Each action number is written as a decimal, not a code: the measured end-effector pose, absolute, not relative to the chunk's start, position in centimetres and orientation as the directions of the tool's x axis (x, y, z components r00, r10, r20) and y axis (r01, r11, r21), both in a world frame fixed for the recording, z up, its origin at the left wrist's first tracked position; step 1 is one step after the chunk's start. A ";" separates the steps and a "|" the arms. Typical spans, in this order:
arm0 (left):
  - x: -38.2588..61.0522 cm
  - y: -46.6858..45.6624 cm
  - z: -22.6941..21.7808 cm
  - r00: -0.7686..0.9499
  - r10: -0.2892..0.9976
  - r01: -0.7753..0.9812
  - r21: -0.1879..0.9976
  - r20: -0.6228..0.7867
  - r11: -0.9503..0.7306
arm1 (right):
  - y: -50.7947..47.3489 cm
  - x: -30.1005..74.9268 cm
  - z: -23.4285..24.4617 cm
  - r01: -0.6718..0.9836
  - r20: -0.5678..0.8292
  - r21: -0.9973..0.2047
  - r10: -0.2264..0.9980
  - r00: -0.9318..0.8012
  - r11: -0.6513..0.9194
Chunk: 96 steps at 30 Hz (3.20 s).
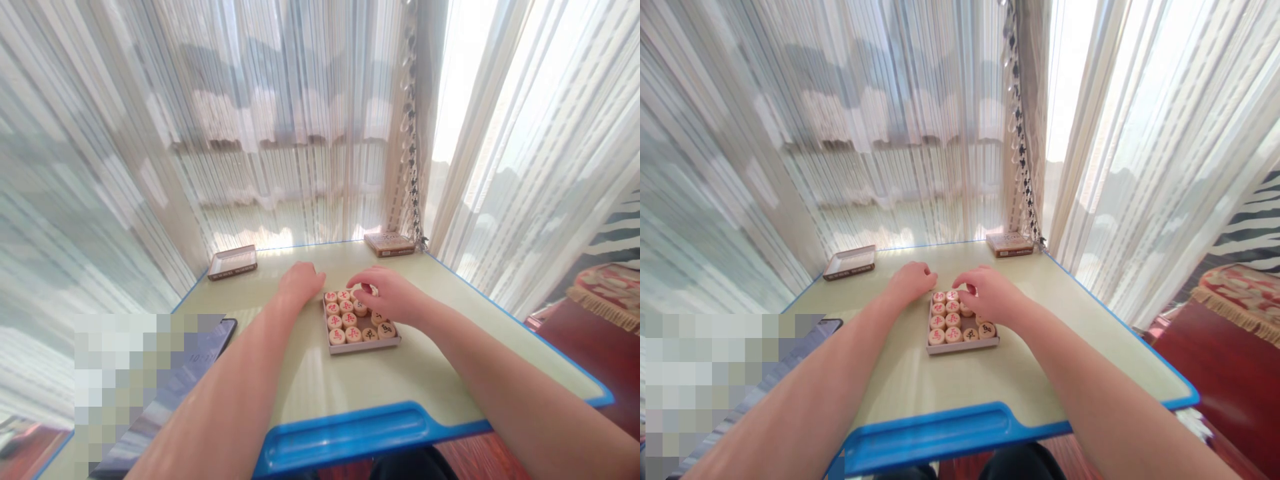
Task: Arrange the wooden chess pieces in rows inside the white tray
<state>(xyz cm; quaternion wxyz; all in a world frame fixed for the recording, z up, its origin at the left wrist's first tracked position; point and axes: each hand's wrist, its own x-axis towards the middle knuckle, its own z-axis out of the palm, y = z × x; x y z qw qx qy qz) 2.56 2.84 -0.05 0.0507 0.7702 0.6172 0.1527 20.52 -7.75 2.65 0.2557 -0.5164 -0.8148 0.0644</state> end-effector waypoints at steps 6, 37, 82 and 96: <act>2.3 3.7 -0.2 0.265 0.960 0.872 0.402 0.092 -0.279 | -7.6 20.6 2.4 0.821 0.339 -0.380 0.890 -0.306 0.427; 1.2 3.5 -0.2 0.331 0.939 0.697 0.648 0.089 -0.307 | -7.2 20.6 2.0 0.823 0.313 -0.391 0.900 -0.303 0.413; 4.4 -0.2 2.3 0.673 0.738 0.010 0.999 -0.045 0.052 | -6.7 21.7 2.5 0.807 0.482 -0.431 0.859 -0.172 0.403; 4.2 -0.5 2.3 0.697 0.706 0.108 0.992 -0.124 0.067 | -7.4 21.7 3.1 0.786 0.441 -0.431 0.863 -0.246 0.443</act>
